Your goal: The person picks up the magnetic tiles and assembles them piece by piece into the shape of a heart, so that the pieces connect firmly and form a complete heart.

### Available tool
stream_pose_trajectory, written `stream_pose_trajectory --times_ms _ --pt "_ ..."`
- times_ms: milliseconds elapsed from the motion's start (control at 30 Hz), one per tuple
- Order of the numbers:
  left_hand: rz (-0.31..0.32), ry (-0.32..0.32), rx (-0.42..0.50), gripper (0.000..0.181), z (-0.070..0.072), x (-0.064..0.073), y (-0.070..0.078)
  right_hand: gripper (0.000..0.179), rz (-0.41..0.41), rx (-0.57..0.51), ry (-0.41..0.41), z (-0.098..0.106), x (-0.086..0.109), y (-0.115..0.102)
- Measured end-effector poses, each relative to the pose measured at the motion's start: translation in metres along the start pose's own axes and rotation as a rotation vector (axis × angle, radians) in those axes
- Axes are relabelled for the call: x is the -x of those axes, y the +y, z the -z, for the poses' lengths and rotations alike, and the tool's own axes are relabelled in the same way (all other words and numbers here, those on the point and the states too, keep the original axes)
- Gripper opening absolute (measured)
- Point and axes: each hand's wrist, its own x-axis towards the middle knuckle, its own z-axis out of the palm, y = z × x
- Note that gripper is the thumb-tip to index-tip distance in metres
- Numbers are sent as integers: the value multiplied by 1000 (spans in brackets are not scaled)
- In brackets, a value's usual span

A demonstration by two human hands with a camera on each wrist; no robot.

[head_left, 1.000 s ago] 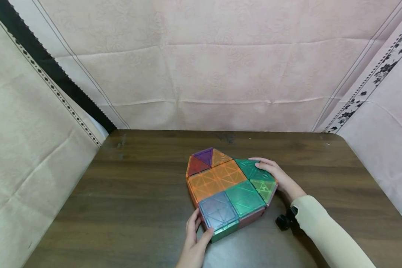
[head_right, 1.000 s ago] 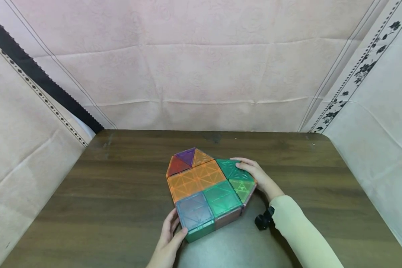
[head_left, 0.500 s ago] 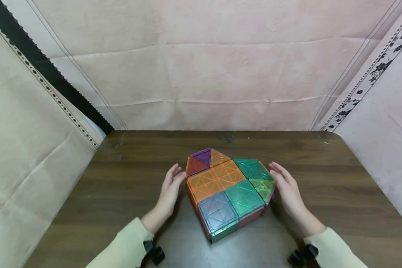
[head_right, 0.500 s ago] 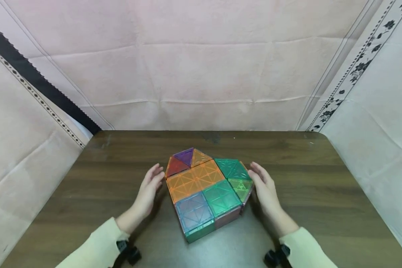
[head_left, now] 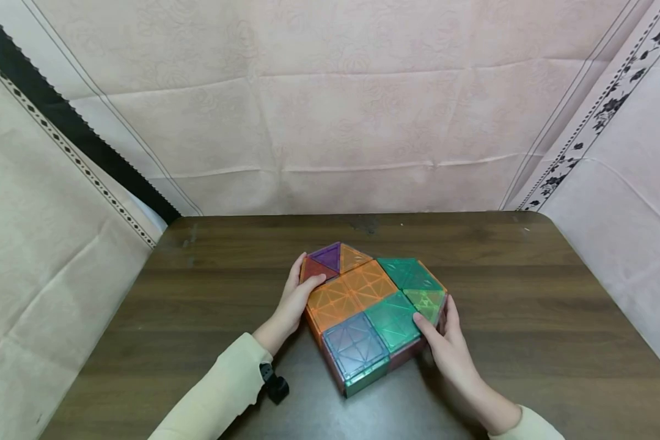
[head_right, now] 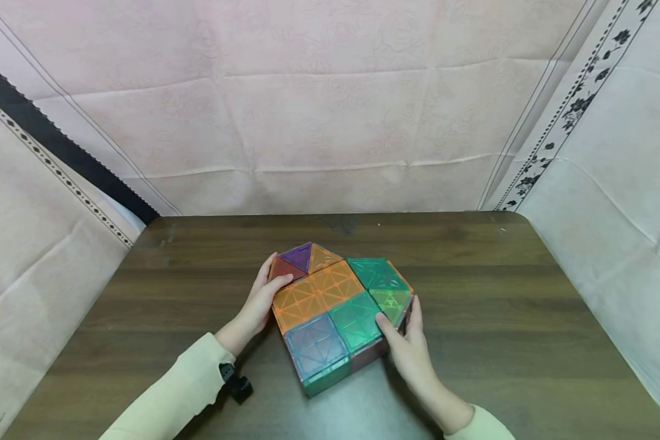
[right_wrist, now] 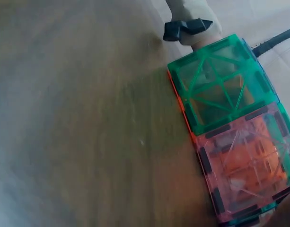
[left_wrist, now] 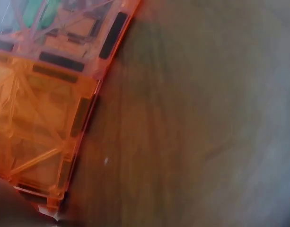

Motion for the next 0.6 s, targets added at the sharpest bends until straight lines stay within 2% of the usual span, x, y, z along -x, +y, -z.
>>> stream_pose_trajectory --times_ms 200,367,467,600 --pt "-32 85 53 82 -8 11 -4 93 54 74 -49 9 -27 2" --pt "-59 150 75 84 -15 23 -7 90 62 71 -91 17 -45 1" --pt "-61 158 52 84 -14 26 -7 88 56 53 -101 18 -49 0" --pt "-28 154 8 82 -8 24 -2 86 31 31 -68 16 -51 -4"
